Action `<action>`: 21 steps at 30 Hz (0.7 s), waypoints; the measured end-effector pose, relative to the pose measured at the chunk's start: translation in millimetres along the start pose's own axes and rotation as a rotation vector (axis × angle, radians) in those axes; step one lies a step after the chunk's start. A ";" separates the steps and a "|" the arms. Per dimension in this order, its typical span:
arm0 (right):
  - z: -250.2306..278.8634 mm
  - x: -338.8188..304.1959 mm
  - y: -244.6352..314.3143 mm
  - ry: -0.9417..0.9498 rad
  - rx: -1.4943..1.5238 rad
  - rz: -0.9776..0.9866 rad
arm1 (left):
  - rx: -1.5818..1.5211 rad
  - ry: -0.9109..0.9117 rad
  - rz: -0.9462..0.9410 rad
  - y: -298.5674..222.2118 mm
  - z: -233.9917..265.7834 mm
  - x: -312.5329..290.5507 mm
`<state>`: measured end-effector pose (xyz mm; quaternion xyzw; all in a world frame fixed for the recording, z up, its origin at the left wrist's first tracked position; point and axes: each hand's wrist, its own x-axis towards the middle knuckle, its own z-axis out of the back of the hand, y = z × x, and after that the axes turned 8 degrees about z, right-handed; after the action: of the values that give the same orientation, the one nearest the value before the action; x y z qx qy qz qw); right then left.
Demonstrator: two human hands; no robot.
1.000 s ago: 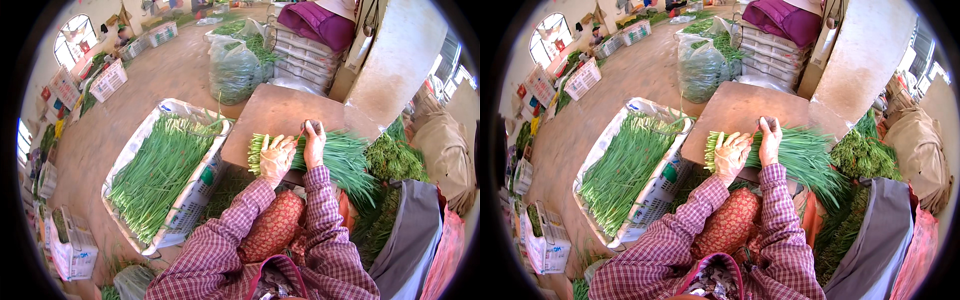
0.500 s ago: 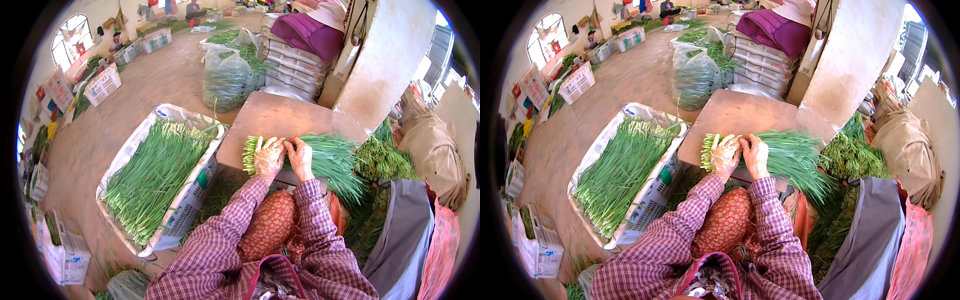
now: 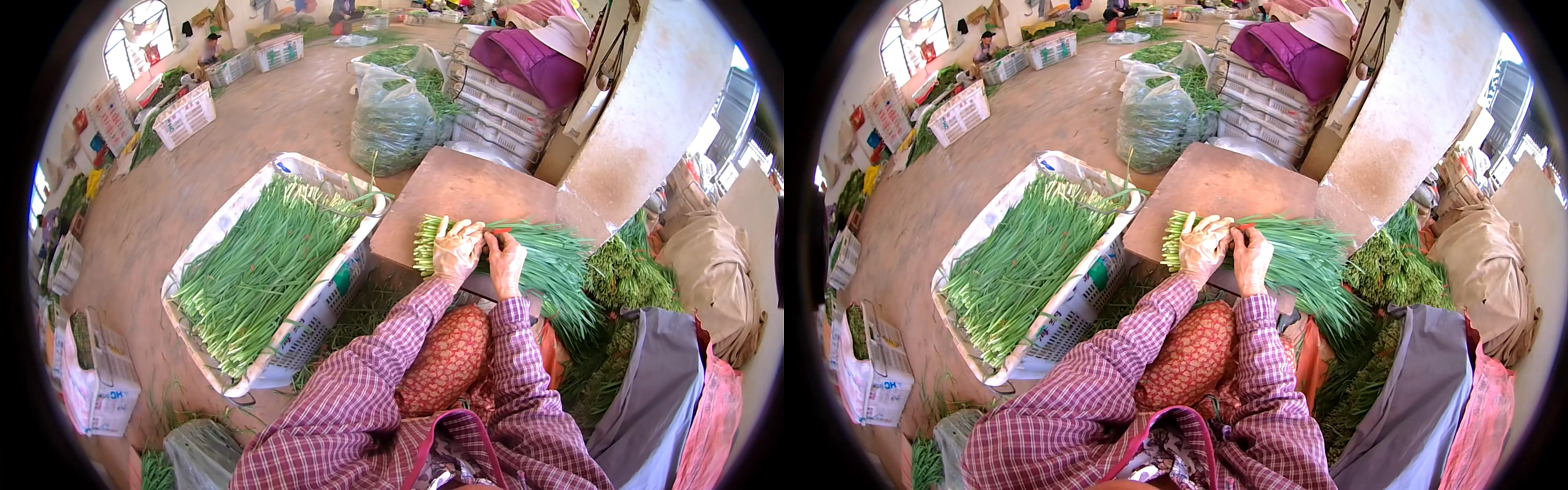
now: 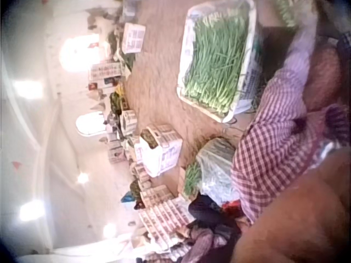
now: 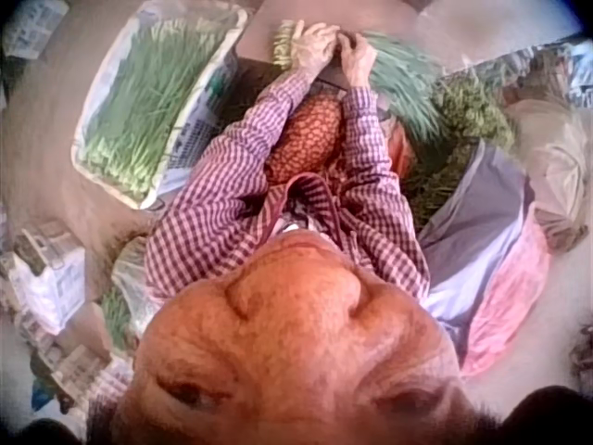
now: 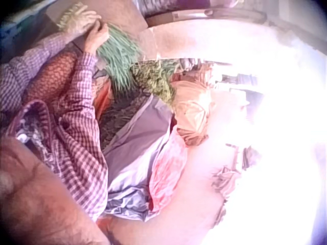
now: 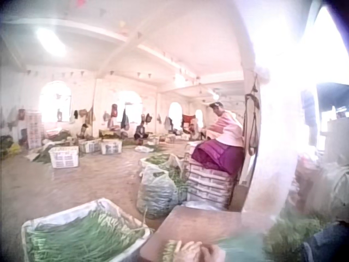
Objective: The person bundles green onions by gathering a group together, trimming the ends with a small blade, and tying them with a red string.
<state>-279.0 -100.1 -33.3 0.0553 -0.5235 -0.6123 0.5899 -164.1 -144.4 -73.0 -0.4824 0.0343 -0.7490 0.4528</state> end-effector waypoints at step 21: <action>-6.1 1.0 12.6 -0.029 0.780 -0.230 | -0.138 -0.198 0.204 12.7 158.1 -46.7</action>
<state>-266.8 -101.3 -26.5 0.3245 -0.7152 -0.4305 0.4448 -30.9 -57.8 -27.4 -0.5778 0.0898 -0.6439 0.4934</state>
